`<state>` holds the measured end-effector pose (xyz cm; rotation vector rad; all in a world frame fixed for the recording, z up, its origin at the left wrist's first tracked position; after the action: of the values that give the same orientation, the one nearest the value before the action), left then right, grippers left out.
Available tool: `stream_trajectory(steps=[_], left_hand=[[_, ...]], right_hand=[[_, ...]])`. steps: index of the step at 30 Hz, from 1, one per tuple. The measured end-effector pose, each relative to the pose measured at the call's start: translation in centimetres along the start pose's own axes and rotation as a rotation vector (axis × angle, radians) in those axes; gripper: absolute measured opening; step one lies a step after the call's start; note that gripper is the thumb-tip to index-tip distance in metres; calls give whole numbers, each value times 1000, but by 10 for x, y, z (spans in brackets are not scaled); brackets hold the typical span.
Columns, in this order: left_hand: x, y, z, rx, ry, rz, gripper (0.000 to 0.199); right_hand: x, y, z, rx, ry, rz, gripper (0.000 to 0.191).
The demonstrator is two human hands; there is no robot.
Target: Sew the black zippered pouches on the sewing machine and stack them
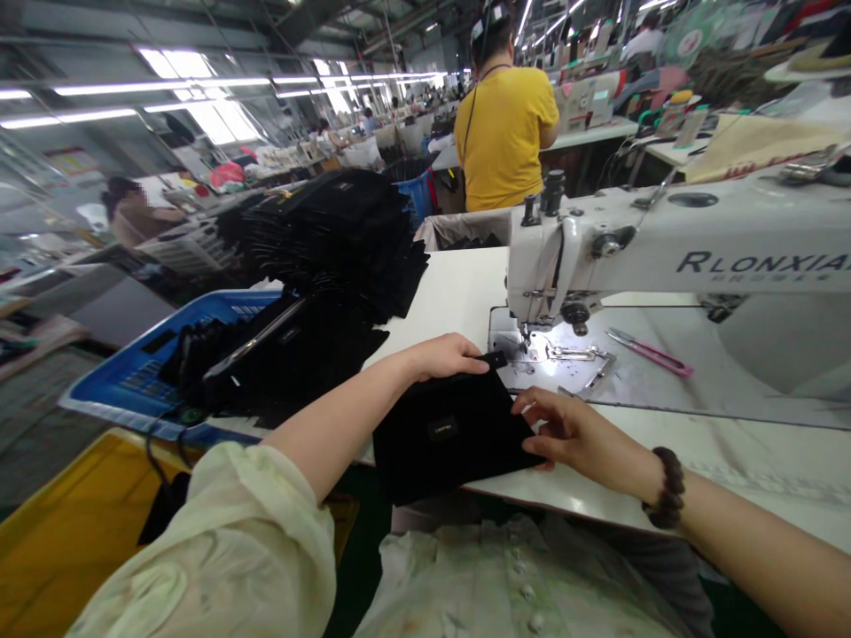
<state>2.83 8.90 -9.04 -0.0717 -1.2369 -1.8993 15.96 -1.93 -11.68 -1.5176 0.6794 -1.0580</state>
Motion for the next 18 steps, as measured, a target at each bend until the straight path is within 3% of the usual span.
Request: stream_trajectory(steps=[3,5,9,13,16,18], left_hand=[[-5,-1,-3,-10,-22,61,24],[-10,-1,-3,-49,0,61,22],[-21,3,-1,-150,43,40,21],[-26,13,-2,-254,57,7,18],[-32,21,-4,-328,45,4,11],[-40,23,-4,-364,39,22,10]], right_hand=[[1,0,3,147,-43,-30,22],[2,-7,7,348,-85,51,21],[2,-25,12,857,-149,379,31],[6,-23,10,1254,-145,738,30],[12,-4,17,1330,20,996,37],[10,18,29,1291,154,1060,42]])
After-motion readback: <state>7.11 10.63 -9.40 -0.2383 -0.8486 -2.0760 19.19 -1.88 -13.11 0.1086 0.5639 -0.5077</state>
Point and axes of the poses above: each hand's wrist, its own x-axis away from the middle knuckle, its own z-axis out of the back of the hand, y = z × x, the point moved 5 cm from there along -x, towards the middle knuckle, and after that the axes turned 1 degree about -x, right-handed, at the moved point
